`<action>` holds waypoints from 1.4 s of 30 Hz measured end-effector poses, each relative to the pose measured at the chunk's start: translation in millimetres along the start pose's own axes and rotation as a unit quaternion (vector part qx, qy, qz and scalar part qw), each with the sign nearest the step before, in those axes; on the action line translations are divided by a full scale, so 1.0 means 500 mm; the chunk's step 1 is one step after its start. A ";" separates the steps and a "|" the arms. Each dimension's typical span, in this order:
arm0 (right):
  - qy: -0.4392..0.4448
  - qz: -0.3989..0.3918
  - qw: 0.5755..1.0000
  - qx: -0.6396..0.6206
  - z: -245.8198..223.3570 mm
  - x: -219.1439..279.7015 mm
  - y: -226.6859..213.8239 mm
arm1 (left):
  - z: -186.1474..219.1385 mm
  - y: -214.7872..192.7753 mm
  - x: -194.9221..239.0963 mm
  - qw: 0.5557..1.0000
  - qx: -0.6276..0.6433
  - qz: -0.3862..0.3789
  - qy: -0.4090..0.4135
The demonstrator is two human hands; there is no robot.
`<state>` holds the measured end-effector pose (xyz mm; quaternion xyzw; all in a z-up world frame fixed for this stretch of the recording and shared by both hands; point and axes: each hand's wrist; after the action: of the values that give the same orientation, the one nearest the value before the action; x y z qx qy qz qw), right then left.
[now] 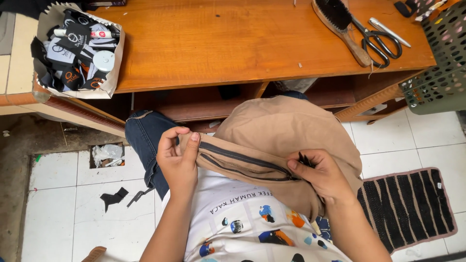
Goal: The person holds a beige garment and uses a small blade to cut off fabric tags and threads from the waistband and interior seams. The person repeatedly repositions the garment to access different tag locations and continues trimming until the end of the clip.
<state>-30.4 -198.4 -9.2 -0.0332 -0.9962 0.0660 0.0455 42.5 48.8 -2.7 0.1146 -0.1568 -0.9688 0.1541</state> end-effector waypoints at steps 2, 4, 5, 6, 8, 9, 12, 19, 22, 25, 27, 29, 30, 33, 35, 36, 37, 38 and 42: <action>0.014 0.016 1.000 0.000 -0.002 0.001 0.014 | -0.011 -0.006 -0.003 0.999 -0.024 -0.007 -0.048; -0.001 0.042 0.999 -0.022 -0.014 0.005 0.018 | -0.017 -0.004 0.001 0.997 -0.068 -0.030 0.014; 0.002 0.044 0.999 -0.024 -0.003 0.009 0.015 | -0.004 -0.002 0.007 0.997 -0.071 -0.032 0.011; -0.003 0.058 0.998 -0.029 0.007 0.010 0.010 | 0.007 0.002 0.011 0.990 -0.115 -0.055 0.065; -0.010 0.073 0.997 -0.032 0.010 0.012 0.009 | 0.019 0.009 0.017 0.977 -0.157 -0.078 0.120; -0.020 0.069 0.997 -0.025 0.003 0.012 0.013 | 0.018 0.012 0.020 0.977 -0.166 -0.090 0.099; -0.058 0.055 0.997 -0.017 0.010 0.010 0.013 | -0.013 0.006 0.034 0.987 -0.138 -0.084 0.026; -0.154 0.036 0.987 -0.015 -0.007 0.004 0.012 | -0.013 0.010 0.033 0.965 -0.039 -0.166 -0.197; -0.185 0.018 0.983 0.010 -0.009 0.003 0.005 | -0.042 -0.007 0.030 0.941 0.104 -0.207 -0.245; -0.165 0.088 0.982 0.033 0.025 0.014 -0.028 | -0.021 -0.015 0.022 0.908 0.200 -0.252 -0.269; -0.124 0.112 0.979 0.112 0.019 0.019 -0.049 | -0.005 -0.024 0.017 0.881 0.211 -0.309 -0.290; -0.082 0.134 0.969 0.191 -0.002 0.018 -0.050 | 0.005 -0.029 0.018 0.850 0.221 -0.363 -0.311; -0.078 0.149 0.965 0.199 -0.019 0.012 -0.043 | 0.005 -0.027 0.020 0.862 0.190 -0.365 -0.297; -0.062 0.172 0.958 0.221 -0.047 -0.007 -0.029 | -0.017 -0.036 0.028 0.886 0.127 -0.357 -0.268; -0.050 0.183 0.953 0.236 -0.037 -0.021 -0.028 | -0.029 -0.039 0.031 0.896 0.096 -0.351 -0.255; -0.055 0.201 0.933 0.294 -0.022 -0.028 -0.031 | -0.029 -0.036 0.032 0.884 0.138 -0.354 -0.272; -0.060 0.217 0.909 0.350 -0.008 -0.036 -0.034 | -0.030 -0.033 0.032 0.871 0.179 -0.356 -0.288; -0.060 0.218 0.908 0.353 -0.028 -0.032 -0.016 | -0.029 -0.030 0.033 0.870 0.181 -0.356 -0.288; -0.293 0.277 0.778 0.483 -0.077 0.002 0.047 | -0.018 -0.029 0.030 0.896 0.163 -0.306 -0.279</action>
<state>-26.3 -169.9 25.8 -0.2601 -0.7469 0.5547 -0.2584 27.4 54.6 -18.7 -0.0942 -0.3058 -0.9212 -0.2213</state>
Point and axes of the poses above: each hand's wrist, its own x-axis away from the middle knuckle, its own y-axis out of the palm, z = x × y, and after that the axes turned 9 degrees about x, right-handed
